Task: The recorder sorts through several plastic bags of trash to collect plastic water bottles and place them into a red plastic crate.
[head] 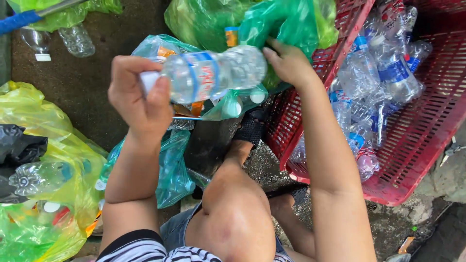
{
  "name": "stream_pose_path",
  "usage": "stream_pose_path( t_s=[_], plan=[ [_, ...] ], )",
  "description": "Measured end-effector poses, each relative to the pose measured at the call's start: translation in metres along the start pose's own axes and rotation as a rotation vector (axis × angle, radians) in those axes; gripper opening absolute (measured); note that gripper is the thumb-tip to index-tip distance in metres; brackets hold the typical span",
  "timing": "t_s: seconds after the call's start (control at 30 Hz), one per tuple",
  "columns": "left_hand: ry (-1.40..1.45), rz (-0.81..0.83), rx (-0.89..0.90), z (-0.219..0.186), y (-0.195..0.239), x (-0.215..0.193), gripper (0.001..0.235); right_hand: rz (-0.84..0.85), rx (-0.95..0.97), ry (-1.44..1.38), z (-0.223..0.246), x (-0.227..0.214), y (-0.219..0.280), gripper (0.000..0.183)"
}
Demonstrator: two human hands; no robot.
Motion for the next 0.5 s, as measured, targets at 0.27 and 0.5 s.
stream_pose_path(
  t_s=[0.27, 0.5],
  plan=[
    [0.236, 0.341, 0.729, -0.087, 0.006, 0.144, 0.026, -0.2, 0.105, -1.336, 0.031, -0.113, 0.147, 0.077],
    [0.323, 0.606, -0.014, -0.026, 0.122, 0.333, 0.032, -0.726, 0.202, -0.902, -0.05, -0.193, 0.283, 0.072]
  ],
)
Point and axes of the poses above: each hand's wrist, its own y-axis away from the middle knuckle, its own x-axis out of the palm, z = x × y, the point moved 7 cm from there along -y, towards the middle knuckle, and after that the axes turned 9 degrees about -z, right-handed, at the moved point
